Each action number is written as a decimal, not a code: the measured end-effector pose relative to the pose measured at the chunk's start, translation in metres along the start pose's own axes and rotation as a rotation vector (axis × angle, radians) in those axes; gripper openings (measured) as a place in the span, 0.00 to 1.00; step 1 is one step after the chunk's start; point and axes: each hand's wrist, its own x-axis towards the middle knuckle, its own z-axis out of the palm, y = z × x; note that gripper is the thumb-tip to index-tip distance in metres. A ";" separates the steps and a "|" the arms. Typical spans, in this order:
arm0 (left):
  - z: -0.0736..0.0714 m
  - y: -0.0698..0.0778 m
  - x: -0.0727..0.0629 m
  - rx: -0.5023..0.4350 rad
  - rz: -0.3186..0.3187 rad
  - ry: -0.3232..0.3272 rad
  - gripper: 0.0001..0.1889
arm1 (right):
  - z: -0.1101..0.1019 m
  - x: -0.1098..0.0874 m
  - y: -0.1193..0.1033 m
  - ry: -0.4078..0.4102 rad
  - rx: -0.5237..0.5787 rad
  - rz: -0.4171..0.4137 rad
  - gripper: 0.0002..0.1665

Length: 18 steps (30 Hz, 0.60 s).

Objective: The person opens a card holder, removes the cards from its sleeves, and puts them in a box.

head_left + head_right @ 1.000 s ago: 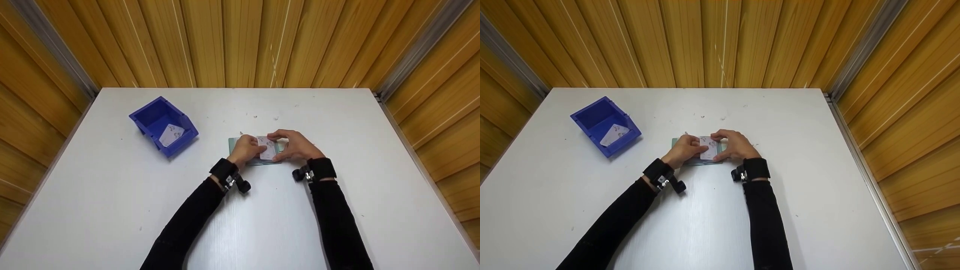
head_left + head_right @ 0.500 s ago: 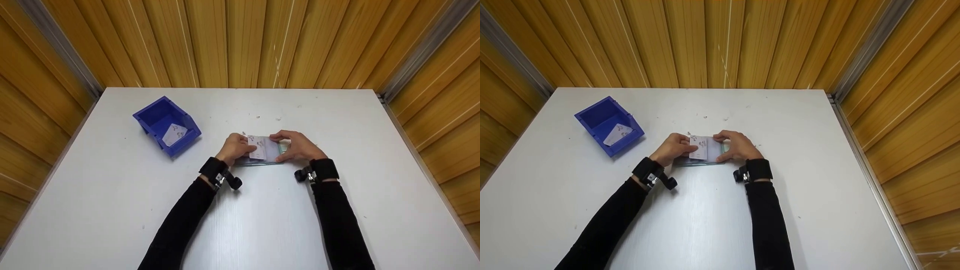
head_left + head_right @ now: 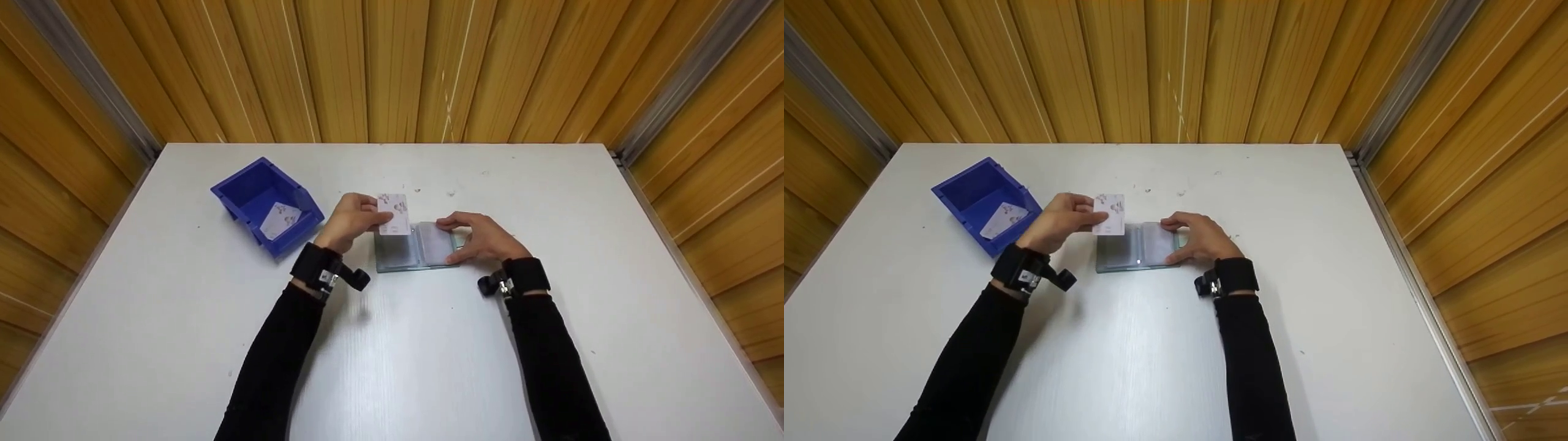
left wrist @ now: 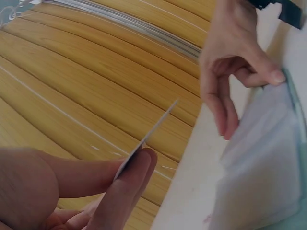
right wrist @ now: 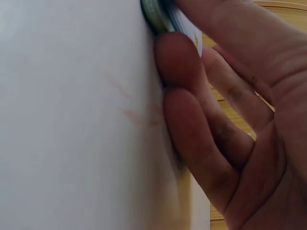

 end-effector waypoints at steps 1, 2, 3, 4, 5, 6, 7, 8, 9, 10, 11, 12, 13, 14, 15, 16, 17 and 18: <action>-0.003 0.003 -0.001 -0.013 0.010 0.006 0.19 | 0.000 0.001 0.000 0.001 0.001 0.000 0.48; -0.006 0.006 -0.003 -0.031 0.015 0.005 0.19 | 0.000 0.001 0.000 0.002 0.002 0.000 0.49; -0.007 0.008 -0.003 -0.038 0.018 0.002 0.20 | 0.001 0.001 -0.001 0.003 0.003 -0.002 0.49; -0.007 0.009 -0.003 -0.040 0.016 -0.003 0.20 | 0.000 0.000 0.000 0.004 0.004 -0.002 0.49; -0.007 0.009 -0.003 -0.040 0.012 -0.010 0.21 | 0.000 0.000 0.000 0.006 0.006 -0.003 0.49; -0.007 0.009 -0.003 -0.038 0.006 -0.015 0.21 | 0.000 -0.001 0.001 0.007 0.008 -0.004 0.49; -0.006 0.009 -0.002 -0.036 0.003 -0.018 0.22 | 0.000 -0.001 0.001 0.008 0.006 -0.006 0.49; -0.007 0.009 -0.002 -0.036 0.002 -0.020 0.22 | 0.000 -0.001 0.002 0.010 0.004 -0.010 0.49; -0.008 0.009 -0.001 -0.037 0.004 -0.017 0.22 | 0.000 -0.001 0.002 0.011 0.004 -0.013 0.49; -0.009 0.009 -0.001 -0.037 0.006 -0.010 0.22 | 0.000 -0.001 0.002 0.010 0.007 -0.015 0.49; -0.012 0.009 -0.001 -0.038 0.012 -0.001 0.21 | 0.001 -0.001 0.002 0.009 0.006 -0.016 0.48; -0.016 0.009 -0.001 -0.041 0.018 0.010 0.20 | 0.001 -0.001 0.002 0.007 0.001 -0.017 0.48; -0.021 0.009 -0.002 -0.044 0.022 0.023 0.20 | 0.001 0.000 0.001 0.005 -0.003 -0.017 0.48; -0.026 0.009 -0.002 -0.044 0.024 0.036 0.20 | 0.002 0.000 0.001 0.004 -0.006 -0.017 0.48; -0.031 0.010 -0.002 -0.045 0.021 0.052 0.21 | 0.002 0.000 0.001 0.003 -0.010 -0.014 0.48; -0.036 0.010 -0.002 -0.047 0.015 0.067 0.23 | 0.002 0.000 0.000 0.003 -0.014 -0.012 0.49; -0.042 0.011 -0.002 -0.051 0.006 0.081 0.25 | 0.002 0.000 0.000 0.005 -0.021 -0.010 0.48; -0.048 0.012 -0.002 -0.050 -0.010 0.093 0.27 | 0.001 0.000 0.000 0.007 -0.022 -0.006 0.48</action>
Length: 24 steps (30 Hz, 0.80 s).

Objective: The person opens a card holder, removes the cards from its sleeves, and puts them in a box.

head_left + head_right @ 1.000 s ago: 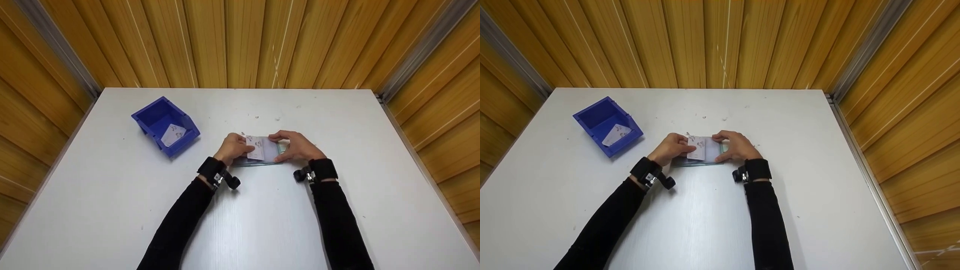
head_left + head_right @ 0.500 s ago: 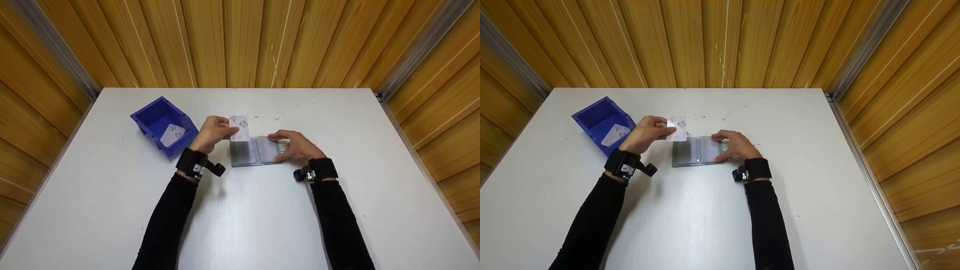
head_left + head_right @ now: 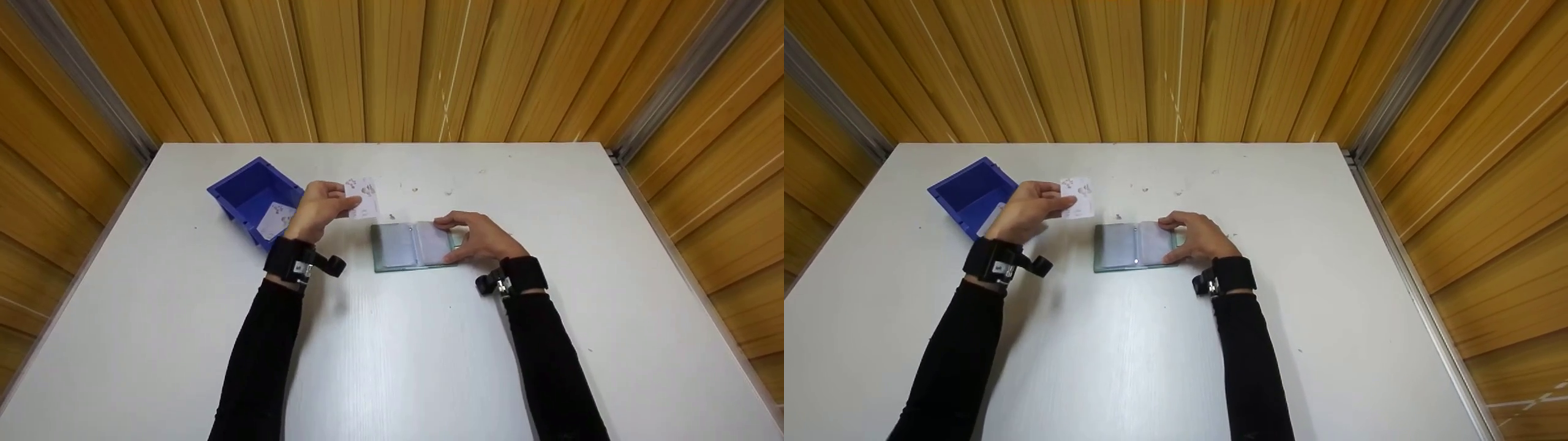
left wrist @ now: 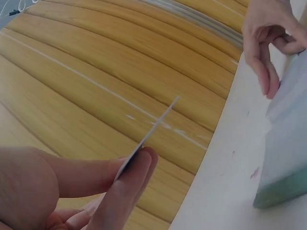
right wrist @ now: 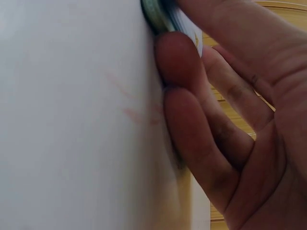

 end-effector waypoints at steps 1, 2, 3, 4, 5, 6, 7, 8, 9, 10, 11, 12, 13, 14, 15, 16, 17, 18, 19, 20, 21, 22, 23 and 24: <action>-0.006 0.001 0.000 0.002 -0.014 0.014 0.29 | 0.000 0.000 0.000 0.002 0.000 0.003 0.48; -0.012 0.002 0.001 0.006 -0.026 0.026 0.31 | 0.000 0.000 -0.001 0.004 0.000 0.006 0.48; -0.020 0.003 0.002 0.003 -0.030 0.049 0.31 | -0.001 0.000 -0.001 0.003 0.002 0.010 0.48; -0.028 0.003 0.002 -0.010 -0.028 0.070 0.31 | -0.001 0.000 -0.001 0.002 0.005 0.013 0.48; -0.036 0.004 0.002 -0.013 -0.024 0.093 0.29 | -0.001 0.000 -0.001 0.000 0.007 0.015 0.48; -0.045 0.003 0.002 -0.016 -0.016 0.120 0.27 | -0.001 0.000 -0.001 -0.002 0.007 0.017 0.48; -0.053 0.003 0.002 -0.023 -0.001 0.147 0.26 | -0.001 0.000 -0.001 -0.003 0.007 0.018 0.48; -0.062 0.003 0.002 -0.030 0.013 0.176 0.25 | -0.001 0.000 -0.001 -0.005 0.010 0.018 0.48; -0.070 0.002 0.002 -0.037 0.027 0.206 0.23 | -0.002 0.000 0.000 -0.005 0.013 0.019 0.48; -0.076 0.001 0.001 -0.047 0.035 0.224 0.23 | -0.002 0.000 0.000 -0.005 0.014 0.017 0.48; -0.082 0.001 0.001 -0.046 0.038 0.242 0.23 | -0.002 0.000 0.000 -0.006 0.017 0.015 0.48; -0.086 0.000 0.000 -0.053 0.039 0.256 0.23 | -0.002 -0.001 0.001 -0.005 0.018 0.015 0.48; -0.090 0.000 0.000 -0.059 0.039 0.267 0.24 | -0.002 -0.001 0.001 -0.005 0.020 0.014 0.48; -0.093 -0.001 0.000 -0.074 0.040 0.277 0.24 | -0.002 -0.001 0.002 -0.006 0.023 0.013 0.48; -0.095 -0.002 0.000 -0.079 0.038 0.287 0.24 | -0.002 -0.001 0.002 -0.007 0.023 0.014 0.47; -0.096 -0.002 0.000 -0.087 0.039 0.299 0.25 | -0.002 -0.001 0.002 -0.008 0.024 0.014 0.47; -0.097 -0.003 0.000 -0.081 0.039 0.313 0.24 | -0.001 -0.001 0.002 -0.010 0.025 0.013 0.47; -0.098 -0.004 0.000 -0.076 0.040 0.325 0.24 | -0.001 -0.001 0.002 -0.011 0.023 0.011 0.47; -0.098 -0.005 0.000 -0.068 0.050 0.339 0.23 | -0.001 0.000 0.002 -0.012 0.026 0.008 0.47; -0.099 -0.005 0.000 -0.055 0.059 0.350 0.22 | -0.001 0.000 0.002 -0.012 0.026 0.004 0.47; -0.099 -0.006 -0.001 -0.033 0.066 0.362 0.21 | -0.001 0.000 0.002 -0.011 0.028 0.000 0.47; -0.099 -0.006 -0.001 -0.017 0.076 0.367 0.20 | -0.001 0.000 0.002 -0.011 0.030 -0.004 0.47; -0.099 -0.006 -0.002 0.001 0.080 0.371 0.20 | -0.002 0.000 0.002 -0.010 0.031 -0.007 0.47; -0.100 -0.006 -0.002 0.022 0.084 0.376 0.19 | -0.002 0.001 0.002 -0.009 0.030 -0.008 0.47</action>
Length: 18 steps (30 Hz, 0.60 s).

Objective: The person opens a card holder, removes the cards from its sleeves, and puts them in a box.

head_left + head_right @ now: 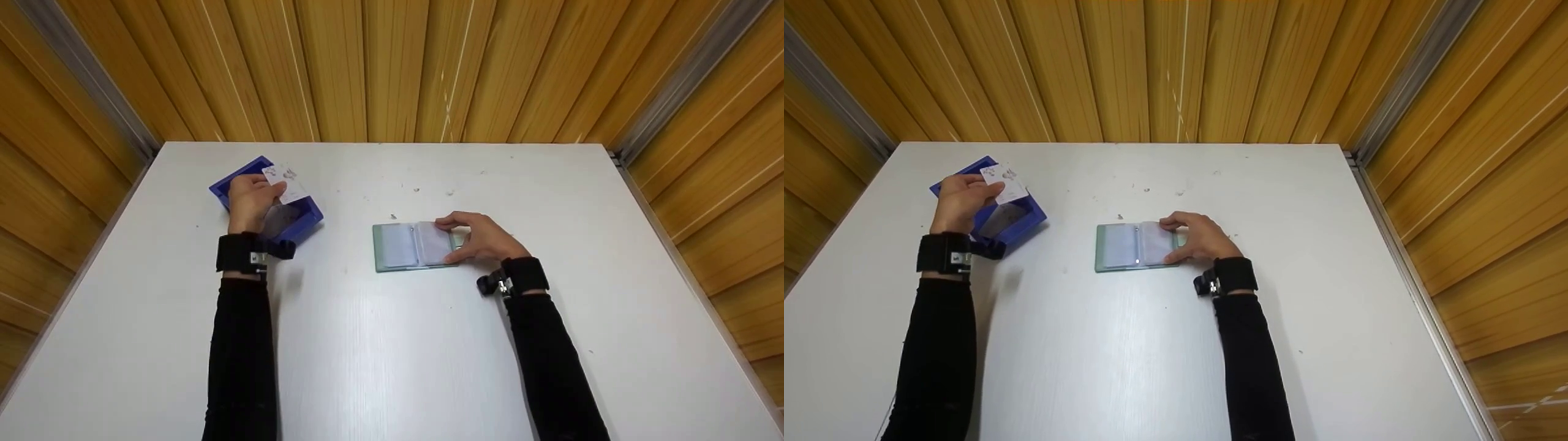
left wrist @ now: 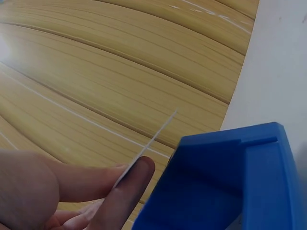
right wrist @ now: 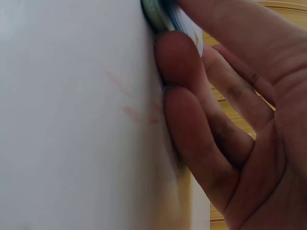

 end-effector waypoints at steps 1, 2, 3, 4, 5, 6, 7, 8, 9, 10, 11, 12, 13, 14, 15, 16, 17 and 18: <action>0.000 0.000 0.000 0.022 0.002 0.005 0.19 | 0.000 0.000 0.000 0.001 0.002 0.000 0.47; 0.000 0.000 0.000 0.046 -0.001 0.009 0.19 | 0.000 0.000 0.000 0.002 0.000 0.001 0.47; -0.001 0.000 0.000 0.073 -0.003 0.016 0.19 | 0.000 0.000 -0.001 0.003 -0.002 0.001 0.47; -0.001 0.000 0.001 0.100 -0.008 0.024 0.19 | 0.000 0.000 -0.001 0.002 -0.007 0.002 0.47; -0.001 0.000 0.001 0.132 -0.013 0.034 0.19 | 0.000 0.000 -0.001 0.002 -0.011 0.003 0.47; -0.002 0.000 0.001 0.166 -0.014 0.043 0.20 | 0.000 0.000 -0.001 0.002 -0.014 0.002 0.47; -0.002 0.000 0.001 0.194 -0.016 0.052 0.20 | 0.000 0.000 0.000 0.002 -0.014 0.001 0.47; -0.002 0.000 0.001 0.220 -0.014 0.061 0.20 | 0.000 0.000 -0.001 0.002 -0.015 -0.001 0.47; -0.002 0.000 0.001 0.245 -0.014 0.071 0.20 | 0.000 0.000 0.000 0.001 -0.015 -0.002 0.47; -0.003 0.000 0.001 0.267 -0.011 0.080 0.21 | 0.000 0.000 0.000 0.001 -0.014 -0.002 0.47; -0.003 -0.001 0.001 0.287 -0.009 0.087 0.21 | 0.000 0.000 0.000 0.001 -0.013 -0.001 0.47; -0.003 -0.002 0.002 0.306 -0.005 0.094 0.21 | 0.000 0.000 0.000 0.001 -0.011 -0.001 0.47; -0.004 -0.002 0.001 0.328 -0.001 0.100 0.21 | 0.000 0.000 0.000 0.001 -0.009 0.000 0.47; -0.004 -0.003 0.002 0.350 0.003 0.103 0.21 | 0.000 0.000 0.000 0.001 -0.010 0.001 0.47; -0.005 -0.004 0.002 0.376 0.010 0.107 0.21 | 0.000 0.000 0.000 0.000 -0.010 0.002 0.47; -0.006 -0.005 0.002 0.405 0.018 0.108 0.20 | 0.000 0.000 0.000 0.000 -0.008 0.003 0.47; -0.006 -0.005 0.002 0.427 0.026 0.106 0.19 | 0.000 0.000 0.000 -0.001 -0.003 0.004 0.47; -0.006 -0.006 0.002 0.453 0.034 0.106 0.17 | 0.000 0.000 0.000 -0.003 0.001 0.005 0.47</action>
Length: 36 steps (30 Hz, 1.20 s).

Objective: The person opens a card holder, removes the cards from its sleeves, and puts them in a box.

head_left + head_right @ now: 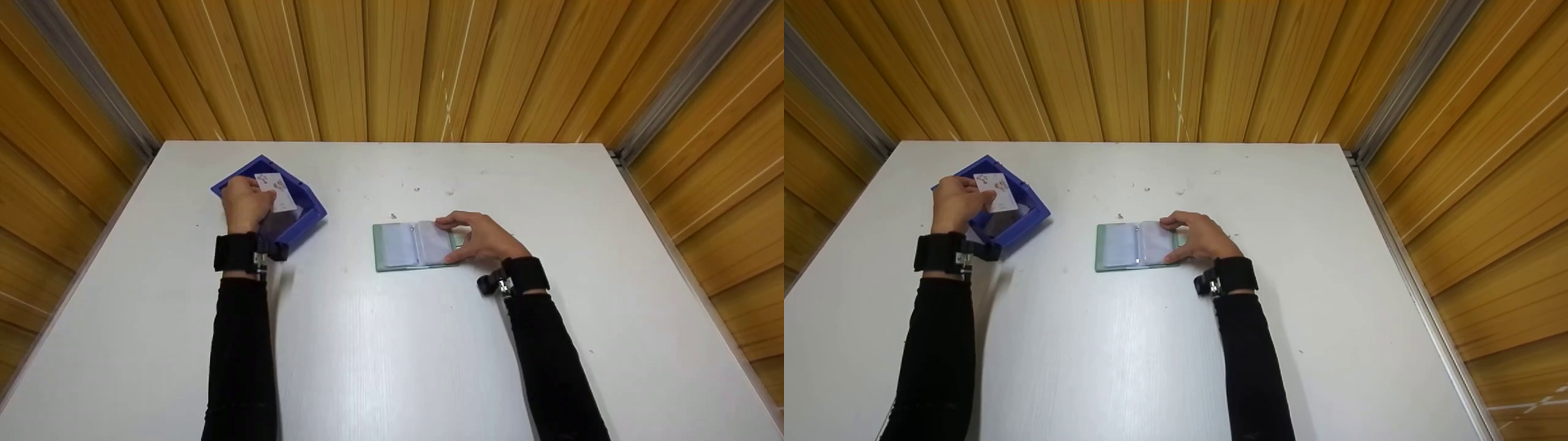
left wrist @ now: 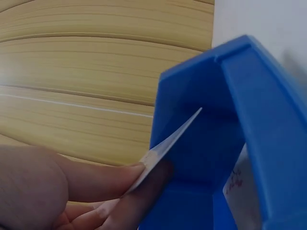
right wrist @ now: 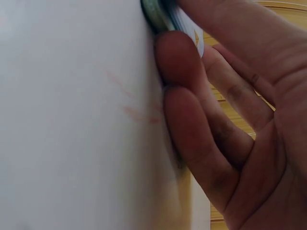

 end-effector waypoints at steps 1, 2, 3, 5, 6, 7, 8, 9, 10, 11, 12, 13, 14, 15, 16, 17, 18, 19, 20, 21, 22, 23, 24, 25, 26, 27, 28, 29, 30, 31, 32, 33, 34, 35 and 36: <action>0.000 -0.001 0.000 0.028 0.011 0.002 0.16 | 0.000 0.000 0.000 -0.001 0.003 0.002 0.48; 0.001 -0.002 0.000 0.053 0.023 0.003 0.13 | 0.000 0.000 0.000 -0.002 0.008 0.004 0.48; 0.001 -0.002 0.000 0.080 0.038 0.005 0.11 | 0.000 0.000 0.000 -0.003 0.012 0.006 0.48; 0.003 -0.003 -0.001 0.134 0.061 0.004 0.08 | 0.000 0.000 0.000 -0.004 0.016 0.006 0.48; 0.004 -0.003 -0.001 0.166 0.075 0.007 0.07 | 0.000 0.000 0.000 -0.006 0.012 0.003 0.48; 0.005 -0.003 -0.002 0.197 0.093 0.011 0.07 | 0.000 0.000 0.000 -0.006 0.007 0.001 0.48; 0.007 -0.003 -0.002 0.228 0.111 0.012 0.07 | 0.000 0.000 0.000 -0.007 0.002 -0.001 0.48; 0.008 -0.003 -0.003 0.263 0.127 0.010 0.08 | 0.000 0.000 0.000 -0.007 -0.003 -0.003 0.47; 0.010 -0.003 -0.004 0.298 0.140 0.008 0.09 | 0.000 0.000 0.001 -0.008 -0.007 -0.004 0.47; 0.012 -0.003 -0.005 0.330 0.149 0.003 0.10 | 0.000 -0.001 0.001 -0.008 -0.007 -0.005 0.48; 0.013 -0.003 -0.006 0.370 0.156 -0.004 0.10 | 0.000 -0.001 0.001 -0.010 -0.005 -0.006 0.48; 0.015 -0.002 -0.007 0.403 0.159 -0.017 0.10 | 0.001 -0.001 0.001 -0.010 0.000 -0.004 0.48; 0.017 -0.002 -0.007 0.435 0.157 -0.033 0.09 | 0.001 -0.001 0.001 -0.010 0.005 -0.003 0.48; 0.019 -0.002 -0.008 0.464 0.153 -0.047 0.08 | 0.001 -0.001 0.002 -0.011 0.010 -0.002 0.48; 0.021 -0.002 -0.008 0.490 0.149 -0.056 0.07 | 0.001 -0.002 0.002 -0.010 0.015 -0.002 0.48; 0.023 -0.002 -0.009 0.515 0.145 -0.065 0.07 | 0.001 -0.002 0.002 -0.010 0.016 -0.002 0.48; 0.025 -0.002 -0.008 0.541 0.144 -0.069 0.08 | 0.000 -0.002 0.002 -0.009 0.016 -0.002 0.48; 0.026 -0.002 -0.008 0.565 0.141 -0.070 0.09 | 0.000 -0.002 0.002 -0.008 0.013 -0.001 0.48; 0.028 -0.002 -0.008 0.592 0.139 -0.065 0.10 | 0.000 -0.002 0.002 -0.007 0.011 -0.001 0.48; 0.030 -0.002 -0.008 0.620 0.138 -0.058 0.12 | 0.000 -0.002 0.002 -0.006 0.010 -0.001 0.48; 0.032 -0.002 -0.007 0.645 0.134 -0.053 0.13 | 0.000 -0.002 0.002 -0.005 0.009 -0.002 0.49; 0.034 -0.001 -0.007 0.673 0.126 -0.047 0.15 | 0.000 -0.002 0.002 -0.006 0.011 -0.002 0.49; 0.035 -0.001 -0.007 0.700 0.117 -0.042 0.16 | 0.000 -0.002 0.001 -0.006 0.014 -0.002 0.49; 0.037 -0.001 -0.007 0.723 0.108 -0.038 0.16 | 0.000 -0.002 0.001 -0.007 0.016 -0.002 0.49; 0.039 -0.001 -0.006 0.745 0.099 -0.034 0.17 | 0.001 -0.002 0.001 -0.007 0.017 -0.001 0.49; 0.041 -0.001 -0.006 0.764 0.090 -0.033 0.17 | 0.001 -0.002 0.001 -0.007 0.015 -0.001 0.49; 0.042 -0.001 -0.006 0.782 0.081 -0.033 0.18 | 0.001 -0.002 0.000 -0.008 0.013 0.000 0.49; 0.044 -0.001 -0.006 0.800 0.074 -0.034 0.18 | 0.001 -0.001 0.000 -0.007 0.009 0.002 0.49; 0.044 -0.001 -0.007 0.812 0.069 -0.039 0.18 | 0.001 -0.001 0.000 -0.007 0.004 0.004 0.48; 0.045 -0.001 -0.007 0.821 0.064 -0.046 0.19 | 0.001 -0.001 -0.001 -0.006 -0.002 0.005 0.48; 0.046 -0.001 -0.007 0.831 0.061 -0.058 0.19 | 0.001 0.000 -0.001 -0.006 -0.007 0.007 0.48; 0.046 -0.002 -0.007 0.839 0.059 -0.075 0.19 | 0.001 0.000 -0.001 -0.004 -0.011 0.007 0.48; 0.047 -0.002 -0.008 0.848 0.058 -0.093 0.20 | 0.001 0.000 -0.002 -0.004 -0.013 0.008 0.48; 0.047 -0.002 -0.008 0.855 0.060 -0.112 0.20 | 0.000 0.000 -0.002 -0.004 -0.015 0.007 0.48; 0.047 -0.002 -0.008 0.858 0.062 -0.128 0.20 | 0.000 0.000 -0.002 -0.004 -0.015 0.005 0.47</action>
